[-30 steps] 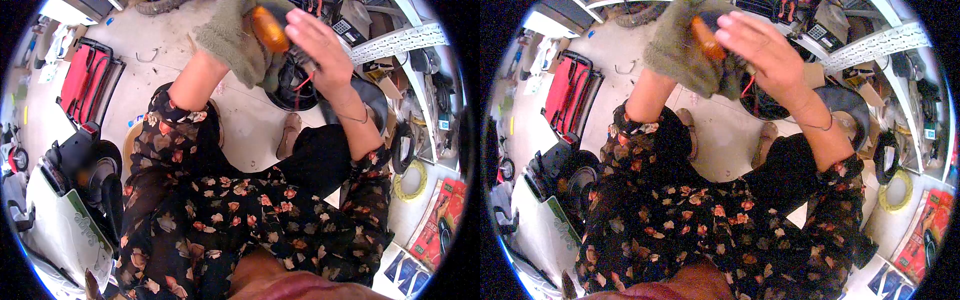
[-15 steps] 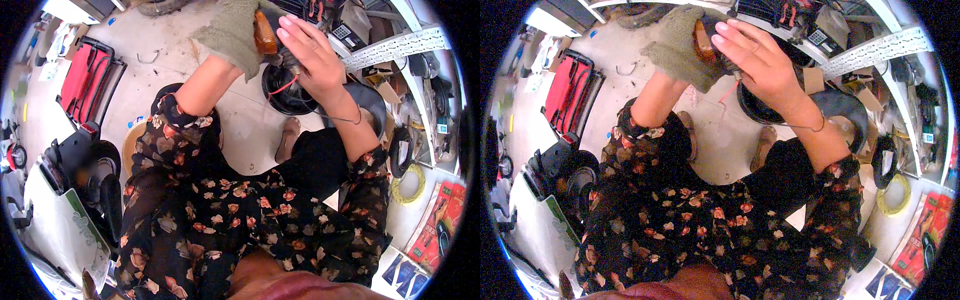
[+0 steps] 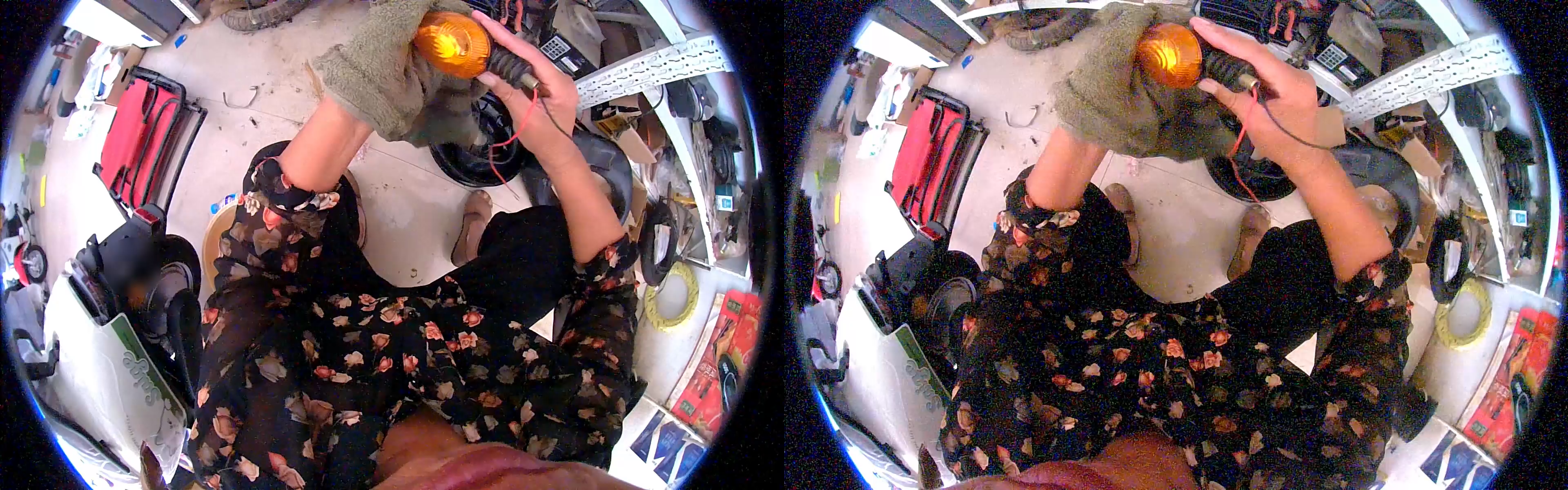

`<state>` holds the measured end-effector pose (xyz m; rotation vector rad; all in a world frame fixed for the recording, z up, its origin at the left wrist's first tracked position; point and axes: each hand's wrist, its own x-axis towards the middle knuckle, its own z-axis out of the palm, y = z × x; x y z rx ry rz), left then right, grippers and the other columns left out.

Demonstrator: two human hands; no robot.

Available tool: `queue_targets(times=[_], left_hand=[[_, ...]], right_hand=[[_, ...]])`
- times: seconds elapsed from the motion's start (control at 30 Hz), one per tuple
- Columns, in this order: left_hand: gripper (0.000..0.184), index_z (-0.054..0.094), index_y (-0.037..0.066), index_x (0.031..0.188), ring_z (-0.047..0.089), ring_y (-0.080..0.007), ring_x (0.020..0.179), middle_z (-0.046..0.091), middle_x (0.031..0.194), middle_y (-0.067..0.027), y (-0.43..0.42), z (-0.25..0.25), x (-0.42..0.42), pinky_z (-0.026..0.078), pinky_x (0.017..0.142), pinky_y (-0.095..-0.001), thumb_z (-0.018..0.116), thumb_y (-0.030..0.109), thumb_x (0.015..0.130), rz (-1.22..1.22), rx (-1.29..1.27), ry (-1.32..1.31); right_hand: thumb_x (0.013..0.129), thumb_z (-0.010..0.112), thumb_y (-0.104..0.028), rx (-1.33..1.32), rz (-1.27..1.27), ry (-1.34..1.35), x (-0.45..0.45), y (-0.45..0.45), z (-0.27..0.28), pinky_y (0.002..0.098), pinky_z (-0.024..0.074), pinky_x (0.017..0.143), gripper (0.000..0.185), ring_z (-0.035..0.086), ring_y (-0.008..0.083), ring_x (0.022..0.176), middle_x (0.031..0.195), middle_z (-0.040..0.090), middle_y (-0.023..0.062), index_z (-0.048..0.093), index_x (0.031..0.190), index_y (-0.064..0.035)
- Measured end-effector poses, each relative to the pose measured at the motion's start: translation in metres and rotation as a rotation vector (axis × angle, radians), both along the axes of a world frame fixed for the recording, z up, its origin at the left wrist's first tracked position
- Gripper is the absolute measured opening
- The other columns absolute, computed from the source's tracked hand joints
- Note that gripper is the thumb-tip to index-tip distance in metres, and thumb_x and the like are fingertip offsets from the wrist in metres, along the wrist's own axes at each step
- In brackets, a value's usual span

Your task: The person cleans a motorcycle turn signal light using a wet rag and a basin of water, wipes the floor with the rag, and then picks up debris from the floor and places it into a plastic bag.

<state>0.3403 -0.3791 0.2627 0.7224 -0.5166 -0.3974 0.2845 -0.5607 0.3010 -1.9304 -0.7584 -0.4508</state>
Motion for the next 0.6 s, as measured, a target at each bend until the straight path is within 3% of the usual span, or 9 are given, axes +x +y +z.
queue_targets(times=[0.07, 0.17, 0.27, 0.33, 0.5, 0.53, 0.6], left_hand=[[0.038, 0.052, 0.001, 0.117, 0.058, -0.0254, 0.098, 0.060, 0.106, -0.0114, -0.003, 0.008, -0.008, 0.048, 0.087, -0.0372, 0.043, 0.030, 0.095, -0.190, -0.149, 0.274], [0.042, 0.054, 0.002, 0.115, 0.059, -0.0281, 0.097, 0.062, 0.104, -0.0112, -0.011, 0.017, -0.015, 0.049, 0.087, -0.0394, 0.043, 0.037, 0.094, -0.250, -0.233, 0.435], [0.051, 0.055, 0.002, 0.112, 0.060, -0.0289, 0.094, 0.063, 0.102, -0.0113, -0.016, 0.018, -0.015, 0.051, 0.084, -0.0414, 0.038, 0.047, 0.095, -0.011, -0.109, 0.264], [0.055, 0.056, 0.002, 0.111, 0.061, -0.0287, 0.092, 0.063, 0.099, -0.0112, -0.015, 0.019, -0.014, 0.052, 0.082, -0.0417, 0.036, 0.050, 0.095, 0.136, -0.004, 0.115], [0.055, 0.056, 0.002, 0.107, 0.060, -0.0274, 0.085, 0.062, 0.093, -0.0107, -0.014, 0.013, -0.009, 0.052, 0.077, -0.0402, 0.036, 0.051, 0.095, 0.184, 0.101, -0.166], [0.055, 0.057, 0.002, 0.107, 0.060, -0.0272, 0.083, 0.062, 0.091, -0.0106, -0.016, 0.011, -0.008, 0.052, 0.076, -0.0399, 0.036, 0.051, 0.095, 0.180, 0.108, -0.188], [0.054, 0.057, 0.002, 0.105, 0.060, -0.0267, 0.080, 0.062, 0.089, -0.0104, -0.019, 0.007, -0.007, 0.052, 0.074, -0.0393, 0.036, 0.051, 0.095, 0.170, 0.109, -0.210]], right_hand=[[0.076, 0.067, 0.007, 0.007, 0.026, -0.009, 0.000, -0.001, 0.003, 0.0308, 0.0371, 0.105, 0.050, 0.052, 0.0205, 0.121, 0.128, 0.057, 0.0102, 0.056, 0.124, -0.0032], [0.078, 0.066, 0.005, 0.020, 0.031, 0.005, -0.003, 0.002, 0.007, 0.0307, 0.0372, 0.104, 0.048, 0.052, 0.0199, 0.121, 0.127, 0.057, 0.0103, 0.056, 0.124, -0.0027], [0.083, 0.066, -0.005, 0.133, 0.005, 0.063, 0.001, -0.004, -0.003, 0.0300, 0.0412, 0.099, 0.042, 0.056, 0.0165, 0.112, 0.120, 0.061, 0.0095, 0.056, 0.123, -0.0015], [0.084, 0.066, -0.009, 0.305, -0.016, 0.256, -0.002, -0.003, -0.003, 0.0290, 0.0428, 0.096, 0.042, 0.057, 0.0138, 0.108, 0.117, 0.062, 0.0092, 0.055, 0.124, -0.0004], [0.088, 0.063, -0.015, 0.916, 0.067, 0.582, 0.005, 0.006, -0.005, 0.0350, 0.0488, 0.093, 0.031, 0.063, 0.0175, 0.094, 0.102, 0.066, 0.0112, 0.058, 0.114, 0.0014], [0.087, 0.064, -0.016, 0.928, 0.080, 0.605, 0.003, 0.009, 0.000, 0.0391, 0.0506, 0.092, 0.024, 0.064, 0.0211, 0.090, 0.098, 0.066, 0.0121, 0.061, 0.104, 0.0017], [0.087, 0.064, -0.016, 0.913, 0.085, 0.653, 0.002, 0.011, -0.004, 0.0391, 0.0505, 0.092, 0.025, 0.064, 0.0213, 0.090, 0.099, 0.066, 0.0131, 0.061, 0.102, 0.0033]])
